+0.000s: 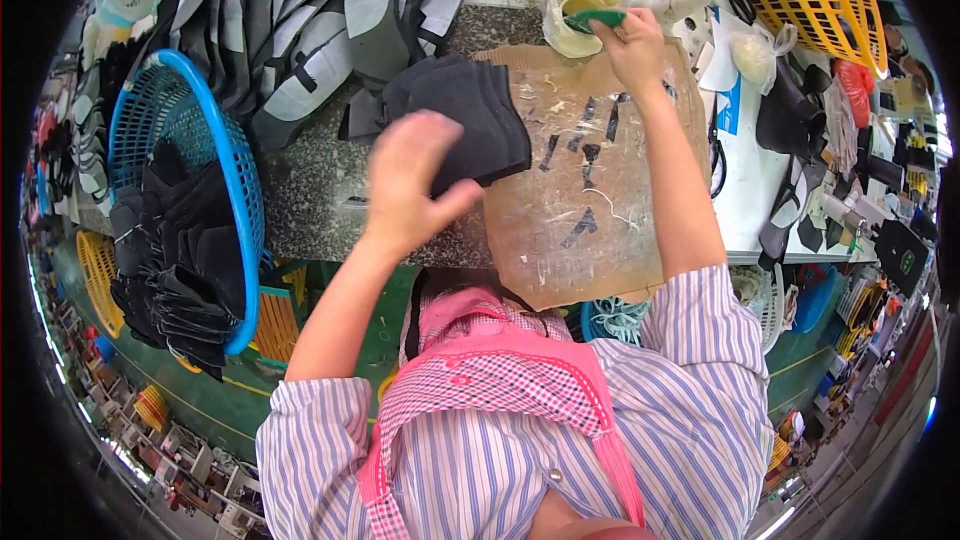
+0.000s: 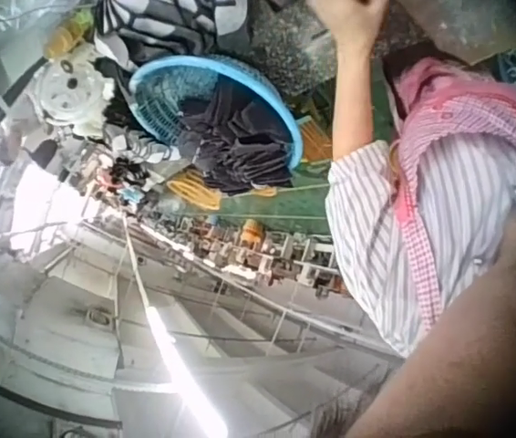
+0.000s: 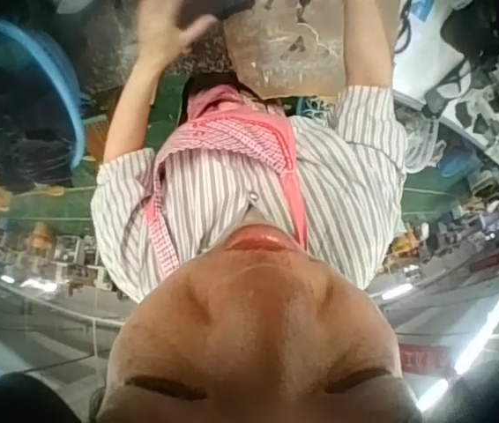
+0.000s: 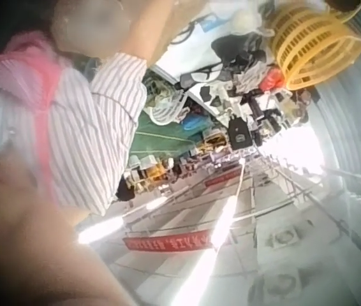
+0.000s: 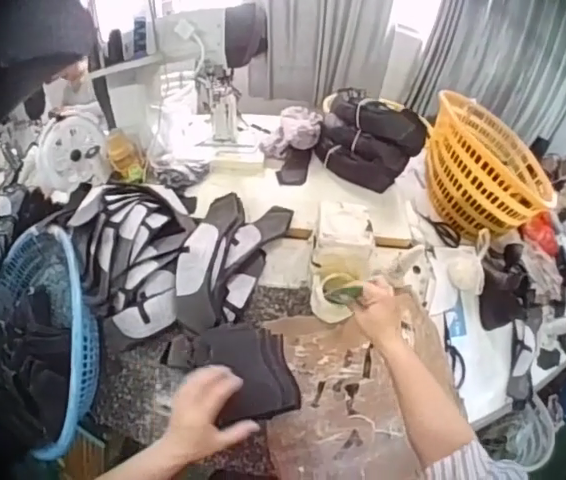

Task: Applying adhesive to black shoe components using a plastic spreader tool on a factory workbench.

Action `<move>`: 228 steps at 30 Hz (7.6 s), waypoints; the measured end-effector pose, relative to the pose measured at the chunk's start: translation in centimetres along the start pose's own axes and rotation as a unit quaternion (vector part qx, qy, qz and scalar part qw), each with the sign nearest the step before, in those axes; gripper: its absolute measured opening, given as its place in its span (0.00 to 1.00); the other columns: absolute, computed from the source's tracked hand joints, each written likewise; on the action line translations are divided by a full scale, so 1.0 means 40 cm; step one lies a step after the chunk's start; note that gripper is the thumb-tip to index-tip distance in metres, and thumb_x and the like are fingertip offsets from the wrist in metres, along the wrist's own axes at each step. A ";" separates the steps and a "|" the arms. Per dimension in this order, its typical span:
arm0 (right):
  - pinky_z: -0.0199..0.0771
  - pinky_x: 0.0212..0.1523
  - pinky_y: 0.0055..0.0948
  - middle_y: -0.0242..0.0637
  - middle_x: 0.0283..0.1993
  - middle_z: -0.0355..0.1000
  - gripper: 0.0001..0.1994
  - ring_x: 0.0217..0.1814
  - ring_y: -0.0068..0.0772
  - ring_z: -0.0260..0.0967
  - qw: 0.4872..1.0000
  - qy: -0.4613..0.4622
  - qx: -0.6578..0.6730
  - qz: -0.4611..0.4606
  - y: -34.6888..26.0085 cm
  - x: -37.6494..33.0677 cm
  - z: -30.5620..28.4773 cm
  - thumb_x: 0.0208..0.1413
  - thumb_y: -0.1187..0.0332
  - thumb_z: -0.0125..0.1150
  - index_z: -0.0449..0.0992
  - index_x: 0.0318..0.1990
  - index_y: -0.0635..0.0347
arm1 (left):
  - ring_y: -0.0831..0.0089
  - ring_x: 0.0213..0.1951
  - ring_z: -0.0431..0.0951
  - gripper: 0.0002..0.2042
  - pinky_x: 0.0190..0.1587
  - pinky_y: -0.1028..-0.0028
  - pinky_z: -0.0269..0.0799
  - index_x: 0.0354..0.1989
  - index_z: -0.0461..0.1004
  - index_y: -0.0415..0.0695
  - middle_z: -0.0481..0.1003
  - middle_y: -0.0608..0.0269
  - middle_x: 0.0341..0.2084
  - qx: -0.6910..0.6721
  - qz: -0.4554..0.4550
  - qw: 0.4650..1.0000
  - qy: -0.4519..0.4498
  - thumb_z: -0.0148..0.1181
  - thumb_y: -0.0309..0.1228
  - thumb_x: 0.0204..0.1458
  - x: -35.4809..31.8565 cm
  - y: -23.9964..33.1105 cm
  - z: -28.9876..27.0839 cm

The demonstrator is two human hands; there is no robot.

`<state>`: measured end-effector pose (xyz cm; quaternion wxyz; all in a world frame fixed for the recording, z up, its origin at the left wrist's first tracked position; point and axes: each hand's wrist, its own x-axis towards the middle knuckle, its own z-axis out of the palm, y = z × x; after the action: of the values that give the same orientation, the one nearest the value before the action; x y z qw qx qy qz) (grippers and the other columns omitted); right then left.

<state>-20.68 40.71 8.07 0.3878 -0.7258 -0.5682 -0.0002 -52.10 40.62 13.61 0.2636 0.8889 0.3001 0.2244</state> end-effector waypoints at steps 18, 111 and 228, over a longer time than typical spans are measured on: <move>0.62 0.22 0.17 0.27 0.20 0.67 0.02 0.20 0.16 0.61 0.883 -0.109 0.424 0.170 -0.192 -0.040 0.077 0.44 0.76 0.56 0.70 0.27 0.63 | 0.58 0.44 0.66 0.17 0.46 0.67 0.64 0.33 0.69 0.40 0.66 0.54 0.40 0.055 0.117 0.991 -0.020 0.62 0.30 0.31 -0.007 -0.048 0.068; 0.63 0.22 0.18 0.32 0.22 0.69 0.02 0.21 0.19 0.64 0.863 -0.231 0.406 0.192 -0.162 -0.136 -0.019 0.43 0.77 0.57 0.71 0.26 0.64 | 0.63 0.44 0.64 0.16 0.40 0.68 0.62 0.29 0.70 0.46 0.65 0.62 0.37 0.077 0.027 0.996 -0.021 0.64 0.31 0.27 -0.019 -0.013 0.087; 0.58 0.14 0.15 0.32 0.20 0.69 0.04 0.13 0.17 0.60 0.897 -0.024 0.324 0.299 0.037 -0.021 -0.067 0.46 0.72 0.55 0.71 0.25 0.62 | 0.81 0.31 0.70 0.09 0.35 0.81 0.65 0.39 0.69 0.39 0.71 0.65 0.31 -0.440 -0.317 0.777 0.320 0.44 0.27 0.53 0.091 -0.163 0.010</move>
<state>-18.56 38.45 8.73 0.5693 -0.6955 -0.3020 0.3178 -51.98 47.28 10.26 0.5713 0.4077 0.5005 0.5069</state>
